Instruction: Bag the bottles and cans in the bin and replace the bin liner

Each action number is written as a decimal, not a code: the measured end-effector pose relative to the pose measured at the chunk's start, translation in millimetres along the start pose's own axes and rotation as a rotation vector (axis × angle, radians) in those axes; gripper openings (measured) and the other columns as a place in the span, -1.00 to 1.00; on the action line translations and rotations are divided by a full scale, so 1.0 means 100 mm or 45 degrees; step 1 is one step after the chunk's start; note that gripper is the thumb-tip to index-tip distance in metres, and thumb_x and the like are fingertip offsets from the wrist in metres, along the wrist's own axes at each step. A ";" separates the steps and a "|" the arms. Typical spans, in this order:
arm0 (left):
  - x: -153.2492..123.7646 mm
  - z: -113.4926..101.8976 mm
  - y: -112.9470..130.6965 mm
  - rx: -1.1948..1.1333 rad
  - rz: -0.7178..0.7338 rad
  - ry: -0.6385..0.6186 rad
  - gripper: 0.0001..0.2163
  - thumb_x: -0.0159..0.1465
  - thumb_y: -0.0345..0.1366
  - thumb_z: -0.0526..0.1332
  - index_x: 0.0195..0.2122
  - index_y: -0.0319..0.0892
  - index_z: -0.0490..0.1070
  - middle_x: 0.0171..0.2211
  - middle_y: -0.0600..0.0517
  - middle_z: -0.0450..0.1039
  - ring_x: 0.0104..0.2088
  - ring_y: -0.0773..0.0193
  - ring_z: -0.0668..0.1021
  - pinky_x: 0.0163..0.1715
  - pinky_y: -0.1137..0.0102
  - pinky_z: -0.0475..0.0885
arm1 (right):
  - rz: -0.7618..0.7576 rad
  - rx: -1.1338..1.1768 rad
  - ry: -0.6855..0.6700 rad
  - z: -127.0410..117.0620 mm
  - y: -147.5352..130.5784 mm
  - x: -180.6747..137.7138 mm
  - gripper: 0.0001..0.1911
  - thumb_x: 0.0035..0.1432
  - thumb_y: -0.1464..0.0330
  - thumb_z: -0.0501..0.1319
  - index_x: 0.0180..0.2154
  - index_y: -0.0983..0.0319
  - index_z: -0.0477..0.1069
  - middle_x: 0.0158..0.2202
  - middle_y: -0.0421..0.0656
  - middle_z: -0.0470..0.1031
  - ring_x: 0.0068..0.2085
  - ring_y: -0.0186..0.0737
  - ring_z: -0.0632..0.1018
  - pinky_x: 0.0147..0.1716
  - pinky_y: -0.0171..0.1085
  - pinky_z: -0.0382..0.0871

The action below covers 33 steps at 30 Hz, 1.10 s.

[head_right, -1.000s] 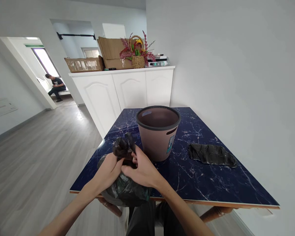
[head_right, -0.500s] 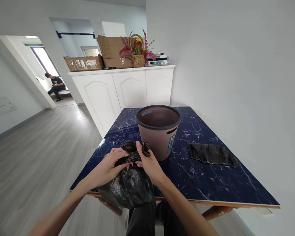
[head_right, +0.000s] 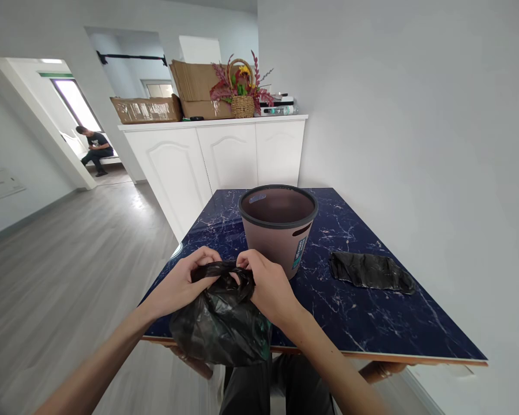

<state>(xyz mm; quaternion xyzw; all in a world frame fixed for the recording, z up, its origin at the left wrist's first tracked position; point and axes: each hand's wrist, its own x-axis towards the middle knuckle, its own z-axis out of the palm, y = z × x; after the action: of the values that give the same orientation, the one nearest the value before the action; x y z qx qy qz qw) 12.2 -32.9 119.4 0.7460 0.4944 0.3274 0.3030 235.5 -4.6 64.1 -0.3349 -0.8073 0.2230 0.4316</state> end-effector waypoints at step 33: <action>0.09 -0.04 -0.46 -0.013 -0.257 0.282 -0.51 0.33 0.21 0.23 -0.46 -0.13 0.46 -0.48 0.07 0.39 -0.43 0.22 0.41 -0.46 0.41 0.27 | 0.154 -0.135 -0.136 -0.11 -0.04 -0.69 -0.80 0.49 0.31 0.10 0.10 0.06 0.29 -0.20 -0.13 0.59 -0.19 -0.05 0.64 -0.27 -0.16 0.46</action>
<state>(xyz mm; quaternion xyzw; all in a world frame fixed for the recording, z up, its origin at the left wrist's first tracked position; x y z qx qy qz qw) -13.3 -9.3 87.8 0.6501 0.5958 0.3782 0.2817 271.2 -57.1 34.4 -0.3931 -0.8181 0.2231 0.3555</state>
